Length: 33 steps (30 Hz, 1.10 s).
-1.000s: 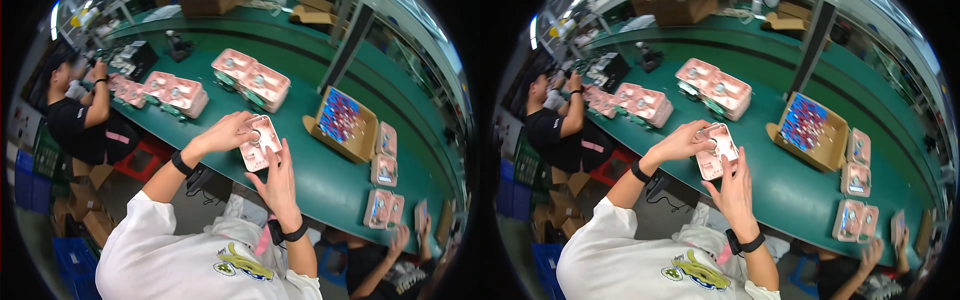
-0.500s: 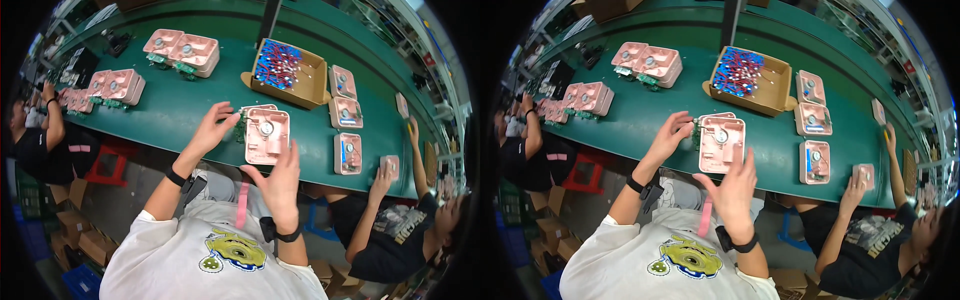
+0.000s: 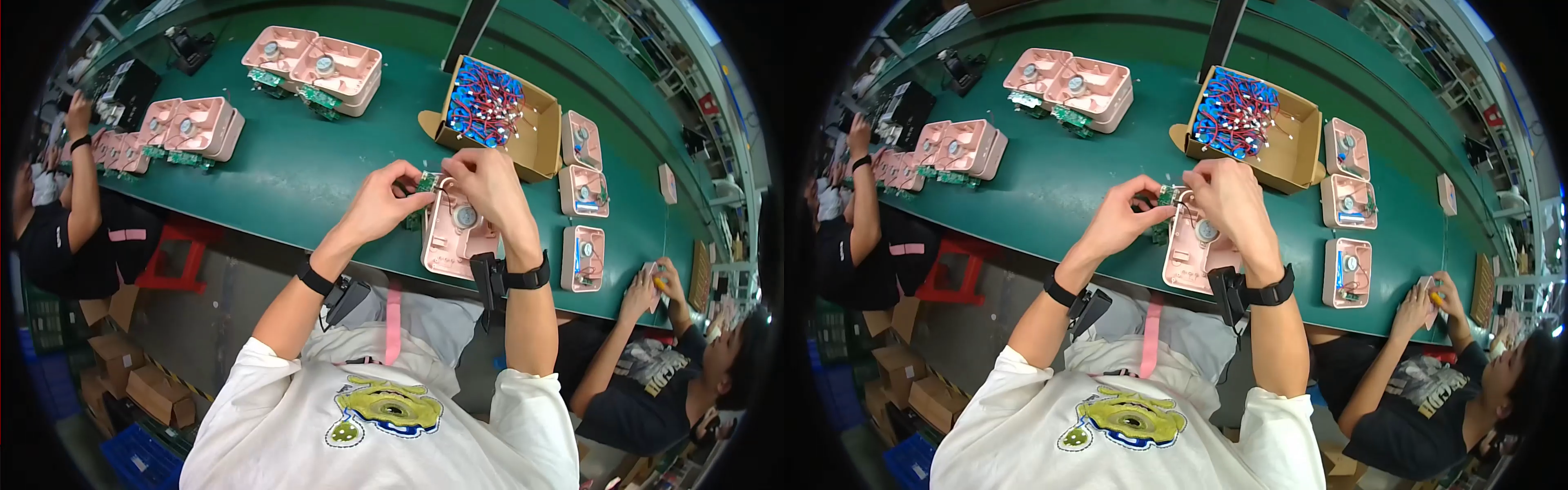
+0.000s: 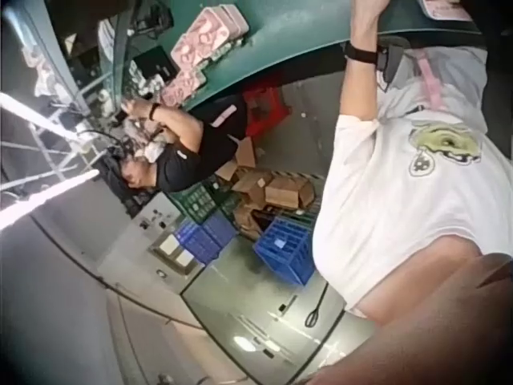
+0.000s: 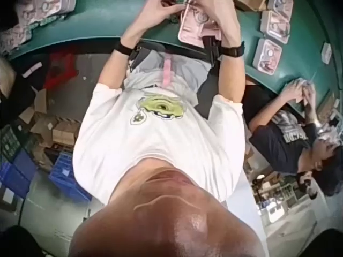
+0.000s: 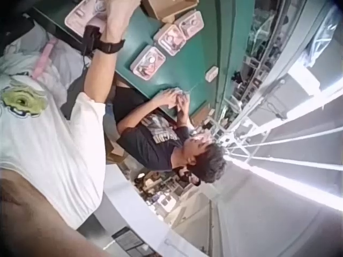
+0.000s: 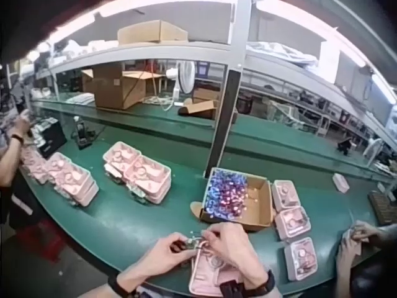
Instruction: The person is manually assembling small electronic components into pink plastic enclosures on a production line.
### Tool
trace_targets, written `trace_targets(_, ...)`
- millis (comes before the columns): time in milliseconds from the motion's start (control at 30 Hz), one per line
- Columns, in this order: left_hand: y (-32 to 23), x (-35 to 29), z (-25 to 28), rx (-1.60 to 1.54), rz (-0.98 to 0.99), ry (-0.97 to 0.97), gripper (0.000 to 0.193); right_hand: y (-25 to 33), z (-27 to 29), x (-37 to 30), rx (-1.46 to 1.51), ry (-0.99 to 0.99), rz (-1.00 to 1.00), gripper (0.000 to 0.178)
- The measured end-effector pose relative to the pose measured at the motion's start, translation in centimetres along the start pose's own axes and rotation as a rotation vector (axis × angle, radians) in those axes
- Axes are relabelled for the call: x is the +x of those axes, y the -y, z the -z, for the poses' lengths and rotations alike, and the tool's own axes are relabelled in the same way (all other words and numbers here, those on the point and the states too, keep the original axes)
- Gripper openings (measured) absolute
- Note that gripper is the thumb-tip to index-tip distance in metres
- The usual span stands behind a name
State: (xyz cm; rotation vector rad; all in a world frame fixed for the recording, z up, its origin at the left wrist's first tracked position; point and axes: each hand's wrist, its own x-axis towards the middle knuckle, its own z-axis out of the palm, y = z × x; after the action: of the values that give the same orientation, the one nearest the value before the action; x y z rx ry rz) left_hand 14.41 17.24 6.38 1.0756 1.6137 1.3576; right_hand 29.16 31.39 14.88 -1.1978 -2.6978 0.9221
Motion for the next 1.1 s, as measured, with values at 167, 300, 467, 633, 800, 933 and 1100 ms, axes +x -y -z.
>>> trace_targets(167, -0.4, 1.2, 0.7, 0.005, -0.108, 0.052, 0.032, -2.2, 0.6, -2.0, 0.812, -0.075, 0.107, 0.020)
trace_targets(300, -1.7, 1.7, 1.5, 0.069, -0.101, 0.109, 0.031, -3.0, 0.9, -3.4, 1.111, -0.036, 0.142, 0.018)
trace_targets(467, -3.0, 2.4, 1.9, 0.274, -0.138, 0.182, 0.028, -3.8, 2.1, -4.7, 1.175, -0.080, 0.223, 0.017)
trace_targets(633, -4.3, 2.1, 2.3, 0.312, -0.167, 0.236, 0.026, -3.8, 3.2, -5.6, 1.064, -0.047, 0.220, 0.018)
trace_targets(800, -4.3, 2.2, 2.6, 0.379, -0.111, 0.254, 0.022, -4.0, 3.1, -6.3, 1.062, -0.059, 0.237, 0.019)
trace_targets(933, -3.5, 2.6, 2.9, 0.071, 0.118, 0.320, 0.023, -4.4, 2.9, -6.0, 1.140, -0.027, 0.220, 0.018)
trace_targets(1100, -4.2, 1.3, 1.5, 0.165, 0.024, 0.228, 0.019, -4.7, 2.0, -6.1, 1.172, -0.005, 0.168, 0.017)
